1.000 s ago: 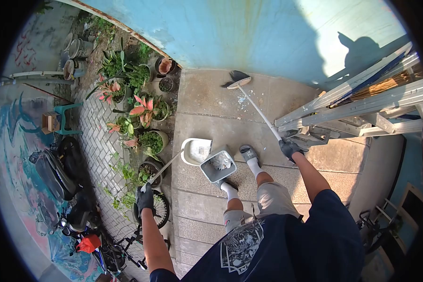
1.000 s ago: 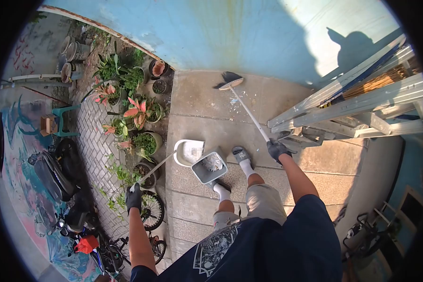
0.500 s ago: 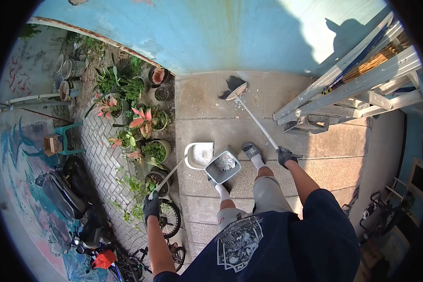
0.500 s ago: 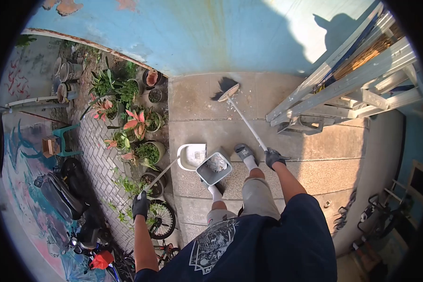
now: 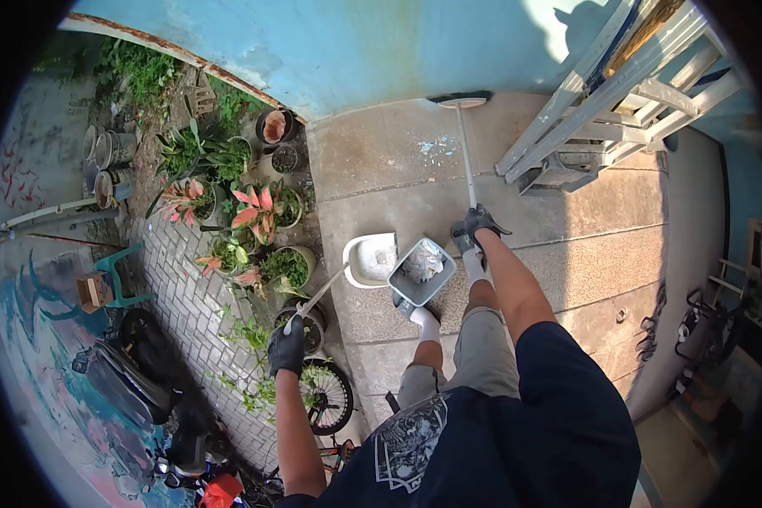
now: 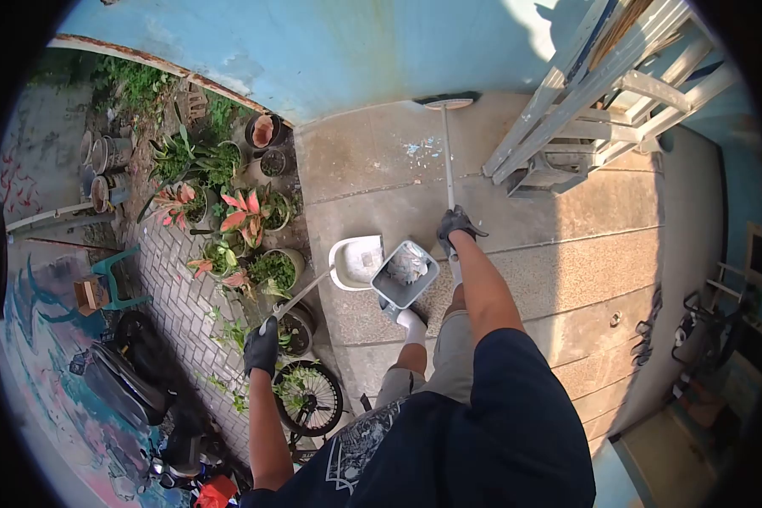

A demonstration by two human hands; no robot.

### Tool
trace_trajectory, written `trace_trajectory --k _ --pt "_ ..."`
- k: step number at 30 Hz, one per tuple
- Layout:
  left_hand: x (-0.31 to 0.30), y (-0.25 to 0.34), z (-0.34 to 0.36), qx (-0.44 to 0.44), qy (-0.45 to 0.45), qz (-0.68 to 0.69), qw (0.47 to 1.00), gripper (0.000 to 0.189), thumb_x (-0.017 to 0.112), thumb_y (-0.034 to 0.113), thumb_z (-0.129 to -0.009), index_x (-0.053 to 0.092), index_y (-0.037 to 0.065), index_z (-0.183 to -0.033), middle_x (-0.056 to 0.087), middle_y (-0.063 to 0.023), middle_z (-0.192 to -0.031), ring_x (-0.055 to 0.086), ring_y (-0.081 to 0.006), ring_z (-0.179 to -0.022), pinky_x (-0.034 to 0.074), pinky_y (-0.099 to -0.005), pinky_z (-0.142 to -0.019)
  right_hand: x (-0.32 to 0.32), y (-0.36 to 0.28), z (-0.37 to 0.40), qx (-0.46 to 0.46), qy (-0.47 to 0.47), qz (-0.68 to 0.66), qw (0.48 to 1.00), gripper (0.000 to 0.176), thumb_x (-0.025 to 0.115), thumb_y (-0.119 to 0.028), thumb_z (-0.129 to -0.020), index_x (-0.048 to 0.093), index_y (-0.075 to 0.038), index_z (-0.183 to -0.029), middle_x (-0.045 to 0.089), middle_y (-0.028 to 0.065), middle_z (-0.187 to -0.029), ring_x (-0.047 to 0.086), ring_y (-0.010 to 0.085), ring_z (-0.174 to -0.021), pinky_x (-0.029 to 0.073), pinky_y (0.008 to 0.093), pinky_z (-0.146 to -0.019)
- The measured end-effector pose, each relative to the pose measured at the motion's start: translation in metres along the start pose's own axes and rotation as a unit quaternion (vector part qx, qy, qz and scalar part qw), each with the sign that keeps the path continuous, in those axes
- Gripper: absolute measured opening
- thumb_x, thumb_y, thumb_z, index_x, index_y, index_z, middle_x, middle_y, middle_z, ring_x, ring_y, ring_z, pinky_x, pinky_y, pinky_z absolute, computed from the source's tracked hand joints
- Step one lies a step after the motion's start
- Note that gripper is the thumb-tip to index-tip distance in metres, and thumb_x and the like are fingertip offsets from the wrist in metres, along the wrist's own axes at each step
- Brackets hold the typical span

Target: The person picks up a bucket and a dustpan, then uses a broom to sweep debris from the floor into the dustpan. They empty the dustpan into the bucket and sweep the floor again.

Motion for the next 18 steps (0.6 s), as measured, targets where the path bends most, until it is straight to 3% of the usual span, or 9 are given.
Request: trace_trajectory --k 1,3,5,7,8,10,13,14,18 --pt "0.004 -0.007 -0.005 0.007 0.007 -0.022 1.0 0.065 0.051 0.06 -0.083 0.071 0.0 -0.098 0.068 -0.0251 -0.093 0.065 -0.0408 -0.095 0.048 -0.0478 -0.086 -0.002 -0.004 0.061 0.107 -0.082 -0.06 0.989 0.043 0.035 -0.037 -0.098 0.058 -0.012 -0.124 0.064 0.0247 -0.116 0.064 0.0408 -0.104 0.054 0.0499 -0.086" --pt "0.007 -0.014 -0.011 0.026 0.02 -0.062 0.998 0.065 0.05 0.06 -0.085 0.07 0.002 -0.105 0.068 -0.0247 -0.103 0.063 -0.0417 -0.102 0.048 -0.0482 -0.09 0.054 0.075 0.083 -0.01 0.04 0.057 0.997 0.045 0.036 -0.037 -0.097 0.055 -0.012 -0.129 0.062 0.024 -0.118 0.064 0.0416 -0.102 0.051 0.0473 -0.092" --pt "-0.001 -0.014 -0.004 0.055 -0.006 -0.048 0.997 0.063 0.049 0.059 -0.086 0.068 0.004 -0.111 0.066 -0.0241 -0.109 0.062 -0.0422 -0.105 0.047 -0.0489 -0.091 0.069 0.144 0.11 -0.063 -0.003 0.04 0.997 0.043 0.038 -0.036 -0.097 0.055 -0.014 -0.128 0.066 0.0223 -0.109 0.067 0.0396 -0.091 0.052 0.0463 -0.086" --pt "0.003 -0.03 -0.003 0.067 0.026 -0.026 0.997 0.055 0.049 0.055 -0.088 0.068 0.006 -0.105 0.067 -0.0239 -0.103 0.062 -0.0417 -0.101 0.047 -0.0475 -0.088 0.024 0.155 0.167 -0.047 -0.072 -0.01 0.996 0.038 0.041 -0.033 -0.096 0.056 -0.016 -0.127 0.068 0.0172 -0.086 0.066 0.0329 -0.07 0.054 0.0445 -0.069" --pt "0.009 -0.037 -0.004 0.071 0.028 -0.023 0.997 0.055 0.049 0.055 -0.088 0.068 0.006 -0.105 0.067 -0.0239 -0.103 0.062 -0.0417 -0.101 0.047 -0.0475 -0.088 -0.006 0.142 0.195 -0.049 -0.068 -0.011 0.996 0.038 0.041 -0.033 -0.096 0.056 -0.016 -0.127 0.068 0.0172 -0.086 0.066 0.0329 -0.07 0.054 0.0445 -0.069" --pt "0.014 -0.043 -0.001 0.121 0.065 -0.027 0.99 0.046 0.055 0.049 -0.087 0.068 0.008 -0.102 0.067 -0.0217 -0.099 0.063 -0.0402 -0.098 0.048 -0.0472 -0.085 -0.04 0.126 0.237 0.058 -0.099 -0.187 0.976 0.036 0.042 -0.031 -0.096 0.057 -0.015 -0.125 0.061 0.0115 -0.066 0.062 0.0256 -0.055 0.05 0.0412 -0.052" --pt "0.011 -0.041 0.007 0.236 0.098 -0.001 0.967 0.035 0.061 0.042 -0.086 0.067 0.009 -0.098 0.068 -0.019 -0.094 0.064 -0.0386 -0.092 0.049 -0.0473 -0.08 -0.055 0.092 0.192 0.0 -0.024 -0.127 0.992 0.038 0.038 -0.033 -0.098 0.055 -0.016 -0.127 0.058 0.0115 -0.064 0.058 0.0231 -0.049 0.048 0.04 -0.046" --pt "0.011 -0.045 0.003 0.261 0.153 -0.011 0.953 0.029 0.065 0.036 -0.086 0.067 0.009 -0.096 0.067 -0.0172 -0.09 0.064 -0.0383 -0.086 0.049 -0.0482 -0.075 -0.052 0.079 0.158 -0.046 0.018 -0.102 0.994 0.04 0.038 -0.034 -0.097 0.054 -0.016 -0.129 0.063 0.0141 -0.073 0.06 0.0251 -0.052 0.05 0.0425 -0.05" --pt "0.001 -0.041 -0.003 0.24 0.145 -0.026 0.96 0.03 0.064 0.038 -0.087 0.066 0.009 -0.094 0.067 -0.0178 -0.087 0.063 -0.0393 -0.084 0.048 -0.0492 -0.073 -0.016 0.039 0.029 -0.088 0.044 0.032 0.995 0.043 0.039 -0.034 -0.097 0.053 -0.016 -0.133 0.069 0.0181 -0.1 0.068 0.0333 -0.079 0.055 0.0461 -0.069"
Point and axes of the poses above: each hand's wrist, its own z-axis away from the middle knuckle, its own x-axis out of the palm, y = z × x, the point moved 4 cm from there along -z, towards the middle knuckle
